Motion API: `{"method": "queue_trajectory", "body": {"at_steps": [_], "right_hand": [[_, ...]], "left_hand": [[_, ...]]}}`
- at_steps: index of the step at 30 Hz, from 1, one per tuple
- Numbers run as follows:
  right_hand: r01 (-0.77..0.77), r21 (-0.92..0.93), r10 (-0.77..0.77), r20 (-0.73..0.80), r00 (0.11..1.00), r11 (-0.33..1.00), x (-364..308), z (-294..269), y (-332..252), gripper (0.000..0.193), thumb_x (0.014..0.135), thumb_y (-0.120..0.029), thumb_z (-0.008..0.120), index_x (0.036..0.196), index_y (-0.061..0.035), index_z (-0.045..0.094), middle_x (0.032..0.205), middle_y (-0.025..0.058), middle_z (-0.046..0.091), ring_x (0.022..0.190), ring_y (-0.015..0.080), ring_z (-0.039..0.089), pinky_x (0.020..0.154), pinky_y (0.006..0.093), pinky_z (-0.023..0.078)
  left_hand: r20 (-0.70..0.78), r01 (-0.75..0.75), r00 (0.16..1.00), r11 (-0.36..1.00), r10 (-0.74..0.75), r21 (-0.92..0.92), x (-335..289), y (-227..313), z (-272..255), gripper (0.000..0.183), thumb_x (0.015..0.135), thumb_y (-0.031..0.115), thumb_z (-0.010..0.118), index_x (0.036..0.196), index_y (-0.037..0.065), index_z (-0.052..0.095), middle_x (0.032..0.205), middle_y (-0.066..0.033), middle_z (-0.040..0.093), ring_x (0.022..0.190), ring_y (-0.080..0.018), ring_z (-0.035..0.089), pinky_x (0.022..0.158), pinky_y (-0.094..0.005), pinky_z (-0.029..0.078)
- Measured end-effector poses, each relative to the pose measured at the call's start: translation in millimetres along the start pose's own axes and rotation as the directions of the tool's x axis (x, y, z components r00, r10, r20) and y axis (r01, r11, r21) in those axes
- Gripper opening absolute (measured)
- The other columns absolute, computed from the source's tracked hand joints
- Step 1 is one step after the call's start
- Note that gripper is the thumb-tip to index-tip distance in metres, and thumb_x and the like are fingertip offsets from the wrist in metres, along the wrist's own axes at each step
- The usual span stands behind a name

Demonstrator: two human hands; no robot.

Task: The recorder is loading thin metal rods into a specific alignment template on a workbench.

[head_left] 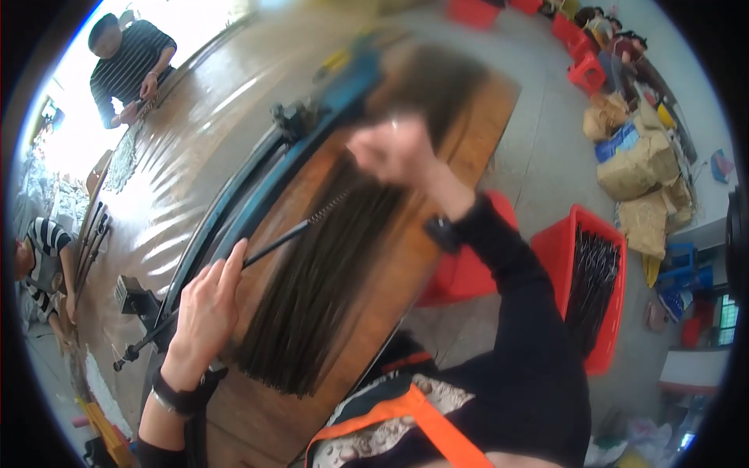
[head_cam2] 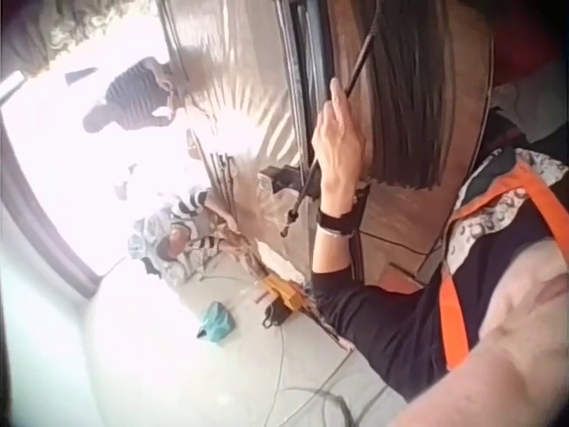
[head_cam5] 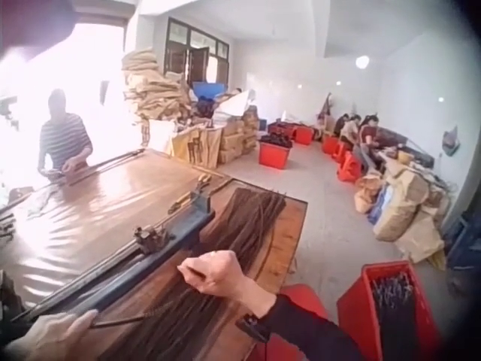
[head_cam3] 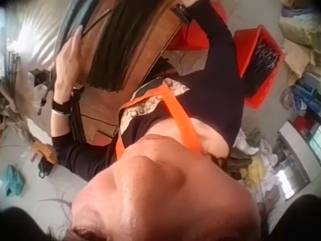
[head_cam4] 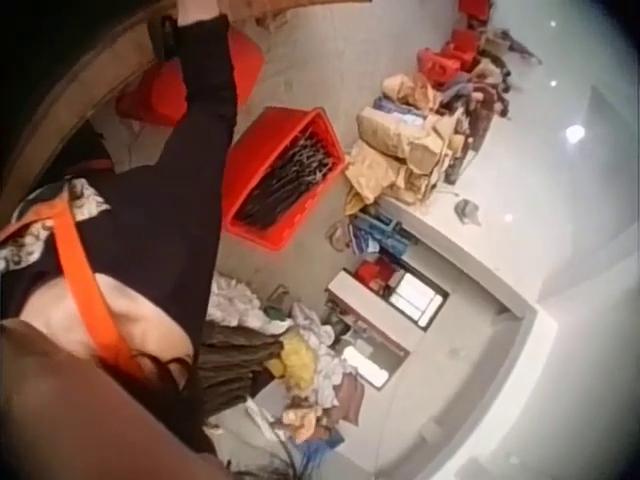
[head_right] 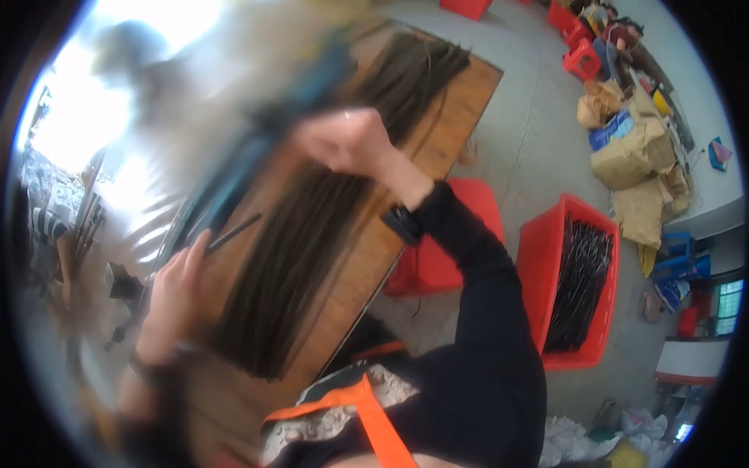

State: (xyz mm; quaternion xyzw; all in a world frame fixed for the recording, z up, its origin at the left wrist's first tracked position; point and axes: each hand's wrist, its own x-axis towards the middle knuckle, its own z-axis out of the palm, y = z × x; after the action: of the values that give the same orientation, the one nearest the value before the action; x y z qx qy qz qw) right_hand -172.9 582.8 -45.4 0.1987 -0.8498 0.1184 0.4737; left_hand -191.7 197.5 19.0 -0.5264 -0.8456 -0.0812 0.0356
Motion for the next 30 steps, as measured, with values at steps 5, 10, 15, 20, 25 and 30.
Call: {"method": "queue_trajectory", "body": {"at_steps": [5,10,15,20,25,30], "right_hand": [[0.032,0.035,-0.028,-0.116,0.993,0.999,19.5,-2.9,-37.0,0.01,0.079,-0.014,0.074,0.088,-0.0122,0.07,0.064,0.0065,0.061,0.054,0.0252,0.06,0.05,0.036,0.048],[0.005,0.156,0.017,-0.138,0.99,0.988,-3.9,34.6,-46.2,0.016,0.08,-0.016,0.073,0.095,-0.0129,0.07,0.063,0.0059,0.06,0.051,0.0259,0.059,0.05,0.0355,0.049],[-0.062,0.224,0.046,0.076,0.996,0.973,-10.8,47.5,-79.2,0.024,0.082,-0.017,0.073,0.106,-0.013,0.069,0.069,0.0062,0.062,0.057,0.0266,0.061,0.055,0.0349,0.052],[-0.19,0.139,0.158,0.214,0.964,0.972,-4.7,46.7,-87.7,0.02,0.085,-0.024,0.072,0.1,-0.0114,0.072,0.074,0.0081,0.066,0.065,0.0266,0.064,0.061,0.0353,0.053],[-0.093,0.472,-0.022,0.233,0.972,0.877,5.8,45.2,-137.4,0.022,0.087,-0.032,0.07,0.093,-0.0107,0.073,0.075,0.0083,0.066,0.07,0.0257,0.065,0.063,0.0359,0.053],[-0.266,0.425,0.138,0.309,0.941,0.865,-2.0,39.2,-129.1,0.024,0.088,-0.034,0.069,0.095,-0.0115,0.073,0.077,0.0072,0.064,0.075,0.0257,0.064,0.067,0.0365,0.052]], "left_hand": [[0.04,0.008,0.999,1.0,-0.008,-0.01,-2.8,2.7,2.2,0.052,0.086,-0.001,0.059,0.136,0.002,0.047,0.084,-0.0136,0.058,0.079,-0.0302,0.062,0.068,-0.0408,0.052],[0.036,0.027,0.999,0.999,-0.025,-0.037,-6.2,-5.5,6.1,0.042,0.087,0.0,0.058,0.128,0.002,0.051,0.084,-0.0142,0.058,0.079,-0.0321,0.062,0.066,-0.0413,0.052],[0.052,0.102,0.994,0.995,-0.101,-0.019,-14.1,-2.3,3.5,0.03,0.089,0.003,0.057,0.119,0.005,0.055,0.079,-0.0139,0.056,0.076,-0.0331,0.062,0.063,-0.0425,0.051],[0.001,0.158,0.987,0.986,-0.158,0.051,-35.6,-6.6,-2.7,0.031,0.089,0.004,0.057,0.12,0.008,0.057,0.076,-0.013,0.054,0.073,-0.0325,0.061,0.061,-0.0428,0.05],[0.018,0.174,0.984,0.984,-0.175,0.045,-53.4,-5.0,-8.2,0.033,0.088,0.004,0.06,0.12,0.009,0.059,0.076,-0.0124,0.054,0.07,-0.0314,0.061,0.061,-0.0418,0.05],[0.01,0.197,0.98,0.976,-0.199,0.089,-73.3,-2.3,-15.2,0.035,0.086,0.004,0.062,0.121,0.01,0.06,0.075,-0.0114,0.053,0.069,-0.0296,0.06,0.06,-0.0405,0.049]]}}
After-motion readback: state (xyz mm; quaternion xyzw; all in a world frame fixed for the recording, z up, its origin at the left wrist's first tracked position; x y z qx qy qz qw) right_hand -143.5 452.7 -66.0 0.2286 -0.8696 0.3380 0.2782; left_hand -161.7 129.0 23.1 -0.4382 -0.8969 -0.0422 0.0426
